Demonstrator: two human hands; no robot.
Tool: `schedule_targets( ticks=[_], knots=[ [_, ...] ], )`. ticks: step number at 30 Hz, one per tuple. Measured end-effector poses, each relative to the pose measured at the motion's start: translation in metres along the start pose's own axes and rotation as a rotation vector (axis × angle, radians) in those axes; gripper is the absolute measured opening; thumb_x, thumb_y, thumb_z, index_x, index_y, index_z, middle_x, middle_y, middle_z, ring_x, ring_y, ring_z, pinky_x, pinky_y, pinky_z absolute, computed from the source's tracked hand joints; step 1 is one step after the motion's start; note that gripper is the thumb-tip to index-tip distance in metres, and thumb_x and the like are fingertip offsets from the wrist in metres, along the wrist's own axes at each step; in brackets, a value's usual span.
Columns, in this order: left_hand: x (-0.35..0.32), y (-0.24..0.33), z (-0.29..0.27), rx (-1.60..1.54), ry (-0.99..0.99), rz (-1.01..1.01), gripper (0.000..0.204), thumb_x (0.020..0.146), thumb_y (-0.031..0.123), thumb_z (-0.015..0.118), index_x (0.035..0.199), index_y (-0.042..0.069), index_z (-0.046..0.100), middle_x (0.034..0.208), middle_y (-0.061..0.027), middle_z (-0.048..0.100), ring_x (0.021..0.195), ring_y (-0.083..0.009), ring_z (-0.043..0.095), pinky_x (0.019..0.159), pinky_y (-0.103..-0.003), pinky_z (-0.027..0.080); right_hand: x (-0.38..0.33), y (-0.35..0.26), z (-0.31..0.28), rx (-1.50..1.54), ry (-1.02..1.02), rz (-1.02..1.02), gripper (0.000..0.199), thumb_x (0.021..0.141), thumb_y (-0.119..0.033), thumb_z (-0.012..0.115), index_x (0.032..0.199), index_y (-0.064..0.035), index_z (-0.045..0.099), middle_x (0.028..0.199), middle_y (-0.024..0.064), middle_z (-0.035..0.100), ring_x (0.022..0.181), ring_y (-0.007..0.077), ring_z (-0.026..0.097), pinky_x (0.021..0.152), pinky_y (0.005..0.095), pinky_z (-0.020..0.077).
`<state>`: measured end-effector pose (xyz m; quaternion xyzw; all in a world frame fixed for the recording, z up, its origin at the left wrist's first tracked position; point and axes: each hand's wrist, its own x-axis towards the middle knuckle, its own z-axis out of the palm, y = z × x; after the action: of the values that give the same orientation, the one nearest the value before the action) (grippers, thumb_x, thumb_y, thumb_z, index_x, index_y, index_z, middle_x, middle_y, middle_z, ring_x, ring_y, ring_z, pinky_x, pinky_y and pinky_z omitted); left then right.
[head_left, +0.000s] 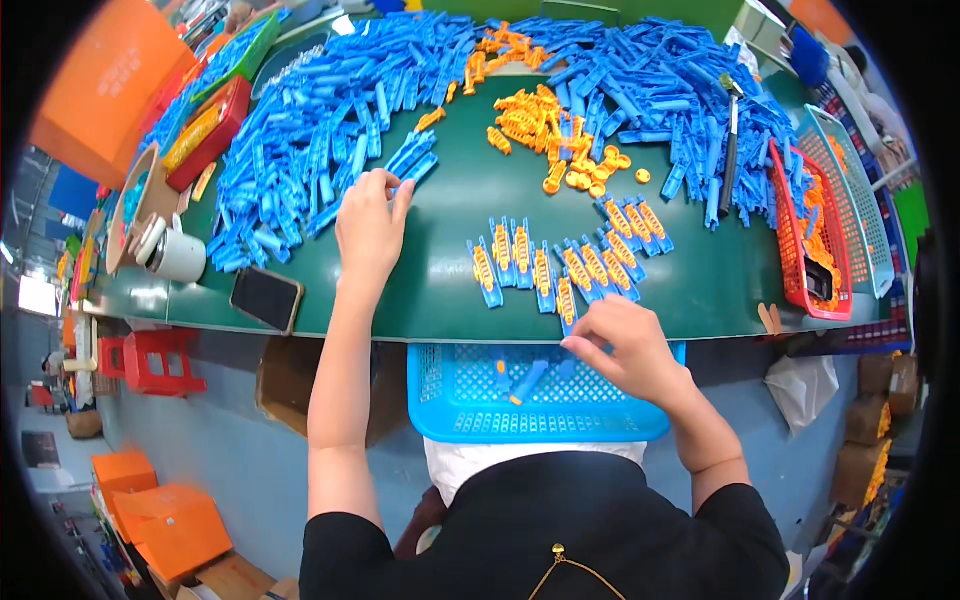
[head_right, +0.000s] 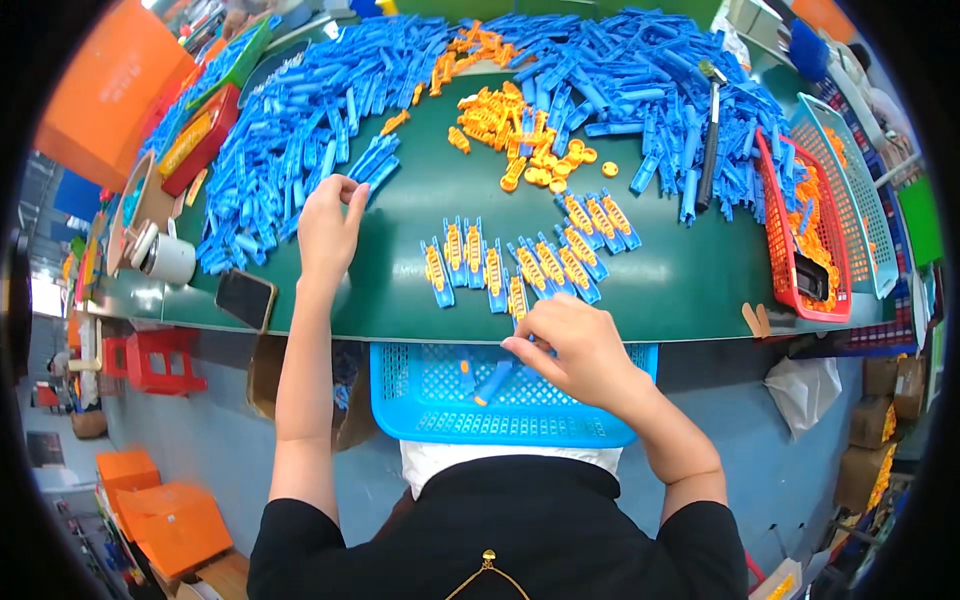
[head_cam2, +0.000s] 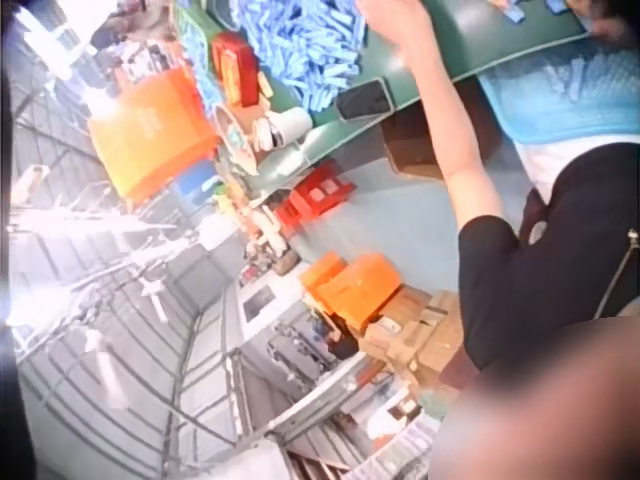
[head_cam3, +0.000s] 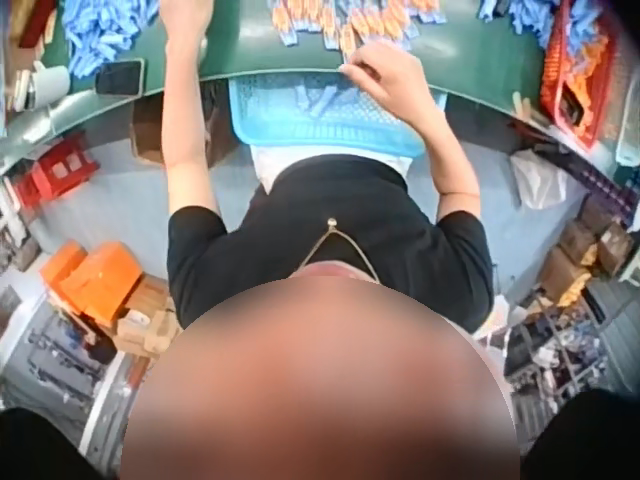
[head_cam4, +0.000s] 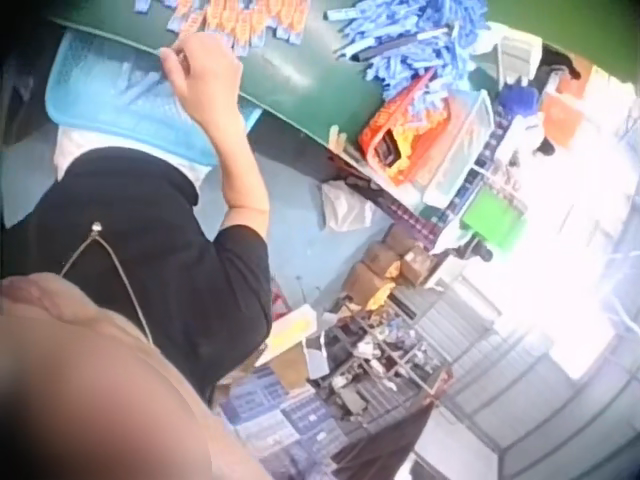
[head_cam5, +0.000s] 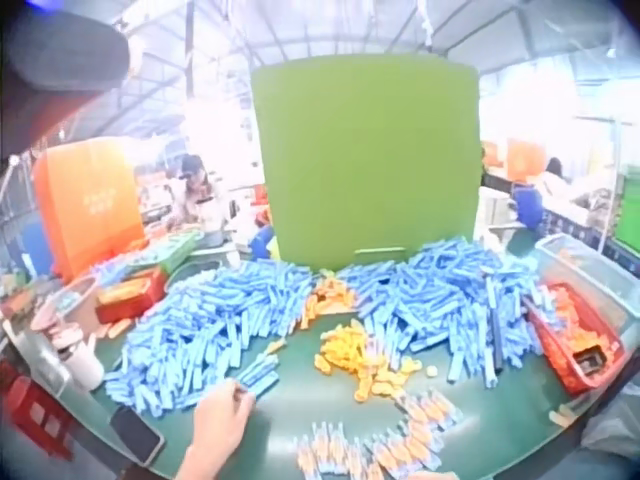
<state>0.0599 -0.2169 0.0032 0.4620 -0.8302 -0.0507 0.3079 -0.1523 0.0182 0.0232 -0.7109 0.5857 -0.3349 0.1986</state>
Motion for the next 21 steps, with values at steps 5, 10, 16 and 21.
schedule_targets(
  ticks=[5, 10, 16, 21],
  knots=[
    [0.026, -0.009, 0.017, 0.212, 0.016, 0.245, 0.007, 0.079, 0.011, 0.061, 0.079, 0.006, 0.057, 0.079, -0.0101, 0.054, 0.077, -0.0298, 0.051, 0.067, -0.04, 0.042, 0.028, 0.021, -0.021, 0.009, 0.098, 0.06, 0.014, 0.079, -0.015, 0.065, 0.073, -0.0033, 0.058, 0.065, 0.0066, 0.053, 0.058, 0.0185, 0.051, 0.055, 0.0312, 0.039],
    [0.024, 0.0, 0.022, 0.146, -0.009, 0.289, 0.007, 0.077, 0.011, 0.062, 0.08, 0.005, 0.059, 0.079, -0.01, 0.055, 0.076, -0.0295, 0.051, 0.068, -0.039, 0.041, 0.061, 0.071, -0.063, -0.169, 0.118, 0.152, 0.013, 0.08, -0.016, 0.062, 0.082, -0.0036, 0.064, 0.07, 0.0087, 0.057, 0.061, 0.0194, 0.053, 0.056, 0.0312, 0.0419],
    [0.027, 0.02, 0.017, -0.102, -0.094, 0.3, 0.008, 0.079, 0.008, 0.059, 0.087, 0.004, 0.06, 0.085, -0.0104, 0.059, 0.08, -0.0293, 0.053, 0.071, -0.037, 0.042, 0.081, 0.114, -0.109, -0.56, 0.234, 0.399, 0.012, 0.08, -0.012, 0.057, 0.086, -0.0093, 0.066, 0.079, 0.0112, 0.059, 0.079, 0.0284, 0.058, 0.071, 0.0391, 0.0471],
    [0.057, 0.082, 0.031, -0.243, -0.138, 0.621, 0.012, 0.08, 0.002, 0.054, 0.089, 0.002, 0.061, 0.086, -0.0124, 0.06, 0.083, -0.0305, 0.054, 0.074, -0.038, 0.042, 0.06, 0.132, -0.097, -0.862, 0.242, 0.331, 0.02, 0.075, -0.004, 0.055, 0.087, -0.0136, 0.068, 0.091, 0.0076, 0.055, 0.092, 0.0262, 0.054, 0.076, 0.0347, 0.0467]
  ],
)
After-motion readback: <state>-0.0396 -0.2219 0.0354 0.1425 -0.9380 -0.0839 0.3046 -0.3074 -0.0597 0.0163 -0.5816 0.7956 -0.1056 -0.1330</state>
